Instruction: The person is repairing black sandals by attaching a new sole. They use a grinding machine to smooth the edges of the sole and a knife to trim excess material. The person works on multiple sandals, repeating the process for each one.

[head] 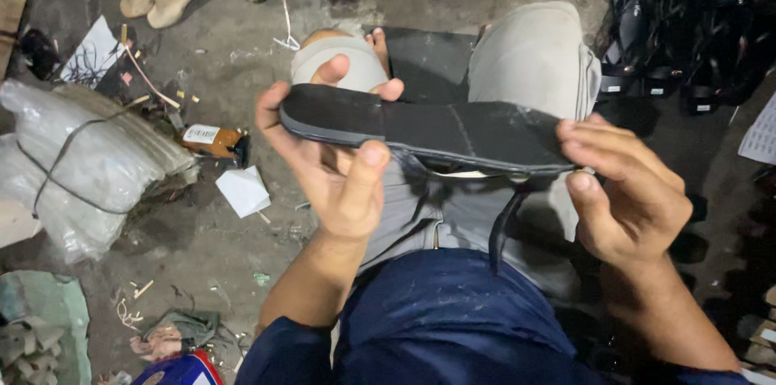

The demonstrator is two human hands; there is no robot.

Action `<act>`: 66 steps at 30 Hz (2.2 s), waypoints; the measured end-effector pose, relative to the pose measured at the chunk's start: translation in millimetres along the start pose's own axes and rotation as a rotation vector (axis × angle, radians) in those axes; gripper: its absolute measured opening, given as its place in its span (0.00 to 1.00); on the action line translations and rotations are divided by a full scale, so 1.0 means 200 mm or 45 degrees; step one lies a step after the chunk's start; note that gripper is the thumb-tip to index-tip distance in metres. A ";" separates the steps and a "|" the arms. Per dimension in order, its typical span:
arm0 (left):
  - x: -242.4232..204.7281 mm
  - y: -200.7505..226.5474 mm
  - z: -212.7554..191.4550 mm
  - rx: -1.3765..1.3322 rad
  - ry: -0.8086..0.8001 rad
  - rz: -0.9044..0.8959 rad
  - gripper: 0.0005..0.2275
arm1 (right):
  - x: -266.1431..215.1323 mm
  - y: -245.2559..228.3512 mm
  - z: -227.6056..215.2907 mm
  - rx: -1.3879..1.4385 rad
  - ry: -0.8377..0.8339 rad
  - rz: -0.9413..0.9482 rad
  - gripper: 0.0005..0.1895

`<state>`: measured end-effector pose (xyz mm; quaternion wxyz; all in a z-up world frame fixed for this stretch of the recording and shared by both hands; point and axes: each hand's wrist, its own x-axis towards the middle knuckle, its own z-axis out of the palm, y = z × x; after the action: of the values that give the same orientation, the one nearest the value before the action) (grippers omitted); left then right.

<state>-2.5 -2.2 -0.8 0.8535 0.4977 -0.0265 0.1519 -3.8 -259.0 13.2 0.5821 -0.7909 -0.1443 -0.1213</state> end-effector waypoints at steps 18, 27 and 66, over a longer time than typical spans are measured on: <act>0.06 -0.17 0.09 0.430 -0.028 -0.858 0.14 | 0.04 -0.07 -0.01 -0.277 -0.108 -0.082 0.22; 0.07 -0.13 0.22 0.178 -0.244 -0.734 0.15 | -0.04 0.04 -0.09 -0.453 -0.367 0.116 0.16; -0.10 -0.81 -0.06 1.126 -1.834 -0.772 0.16 | -0.90 3.02 -1.62 -1.030 0.350 1.222 0.25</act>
<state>23.3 -71.2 -146.8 0.3638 0.7413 -0.3619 -0.4326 43.4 -753.0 -491.8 0.2405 -0.9019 0.3587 0.0074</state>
